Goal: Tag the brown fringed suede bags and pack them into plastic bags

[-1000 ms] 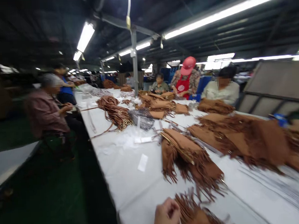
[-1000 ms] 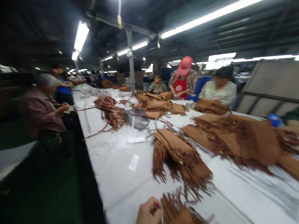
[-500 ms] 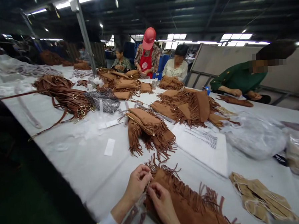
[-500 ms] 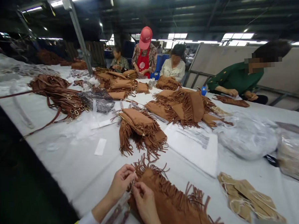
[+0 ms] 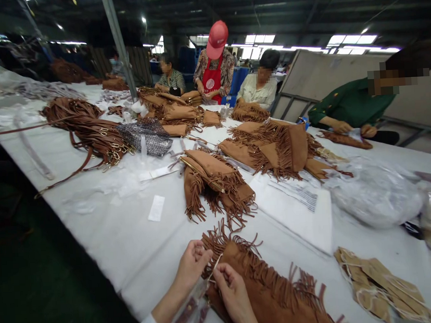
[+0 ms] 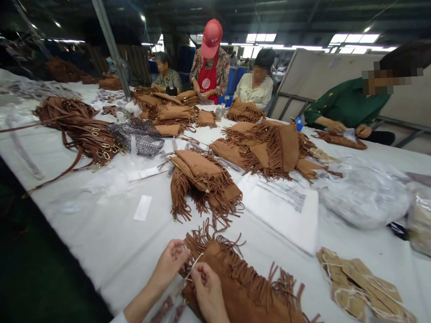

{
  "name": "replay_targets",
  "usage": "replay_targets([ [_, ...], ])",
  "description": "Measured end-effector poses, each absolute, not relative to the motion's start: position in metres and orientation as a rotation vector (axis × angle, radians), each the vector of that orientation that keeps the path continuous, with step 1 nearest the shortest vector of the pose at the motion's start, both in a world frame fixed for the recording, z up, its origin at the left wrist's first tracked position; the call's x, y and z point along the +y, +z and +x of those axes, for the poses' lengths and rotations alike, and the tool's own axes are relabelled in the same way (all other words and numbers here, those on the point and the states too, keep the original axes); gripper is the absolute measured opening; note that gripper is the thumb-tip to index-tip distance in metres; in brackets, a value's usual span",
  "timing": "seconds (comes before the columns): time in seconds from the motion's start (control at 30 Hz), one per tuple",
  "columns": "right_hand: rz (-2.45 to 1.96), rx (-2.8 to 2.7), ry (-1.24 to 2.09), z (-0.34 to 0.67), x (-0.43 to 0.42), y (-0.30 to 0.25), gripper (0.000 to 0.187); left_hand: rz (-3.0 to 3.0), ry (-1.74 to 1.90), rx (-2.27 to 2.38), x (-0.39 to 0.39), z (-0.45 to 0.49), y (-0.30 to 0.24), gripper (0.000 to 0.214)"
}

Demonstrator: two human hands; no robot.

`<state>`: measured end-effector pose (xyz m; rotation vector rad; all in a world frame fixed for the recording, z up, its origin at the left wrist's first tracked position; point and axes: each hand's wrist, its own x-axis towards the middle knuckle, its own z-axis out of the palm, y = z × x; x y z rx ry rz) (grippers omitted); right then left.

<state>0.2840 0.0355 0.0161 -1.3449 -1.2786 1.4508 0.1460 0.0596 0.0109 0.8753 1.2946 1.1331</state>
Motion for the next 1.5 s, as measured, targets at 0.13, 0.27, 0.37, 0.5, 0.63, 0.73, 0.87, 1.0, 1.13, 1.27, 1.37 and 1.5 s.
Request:
replay_targets([
  [0.13,-1.280,-1.278,1.485,0.284,0.034,0.017,0.033,1.062,0.897,1.256,0.045,0.140,0.009,0.027],
  [0.27,-1.294,-1.277,1.483,0.287,0.033,0.018,0.034,1.248,0.800,1.270,0.043,0.135,0.020,0.019],
  [0.37,-1.307,-1.271,1.478,0.288,0.033,0.017,0.037,1.330,0.799,1.256,0.046,0.131,0.028,0.016],
  [0.5,-1.339,-1.278,1.463,0.286,0.033,0.018,0.040,1.371,0.808,1.277,0.043,0.130,0.026,0.021],
  [0.63,-1.352,-1.224,1.446,0.286,0.036,0.020,0.040,0.947,0.996,1.263,0.035,0.138,0.016,0.025],
  [0.73,-1.302,-1.089,1.533,0.290,0.035,0.018,0.035,0.668,1.100,1.120,0.032,0.146,0.015,0.027],
  [0.87,-1.139,-0.744,1.824,0.296,0.026,0.013,0.035,0.452,1.202,0.911,0.037,0.148,0.021,0.027],
  [1.0,-1.044,-0.443,1.870,0.297,0.020,0.014,0.037,0.312,1.217,0.852,0.041,0.142,0.017,0.023],
  [1.13,-1.097,-0.512,1.769,0.287,0.023,0.014,0.049,0.084,1.210,0.810,0.037,0.134,0.009,0.013],
  [1.27,-1.284,-0.814,1.573,0.274,0.031,0.010,0.036,0.049,1.236,0.811,0.032,0.131,0.005,0.013],
  [1.37,-1.357,-1.038,1.406,0.271,0.036,0.010,0.039,0.073,1.248,0.843,0.030,0.133,0.003,0.022],
  [1.5,-1.427,-1.295,1.178,0.274,0.039,0.017,0.038,0.118,1.237,0.868,0.029,0.138,0.002,0.031],
])
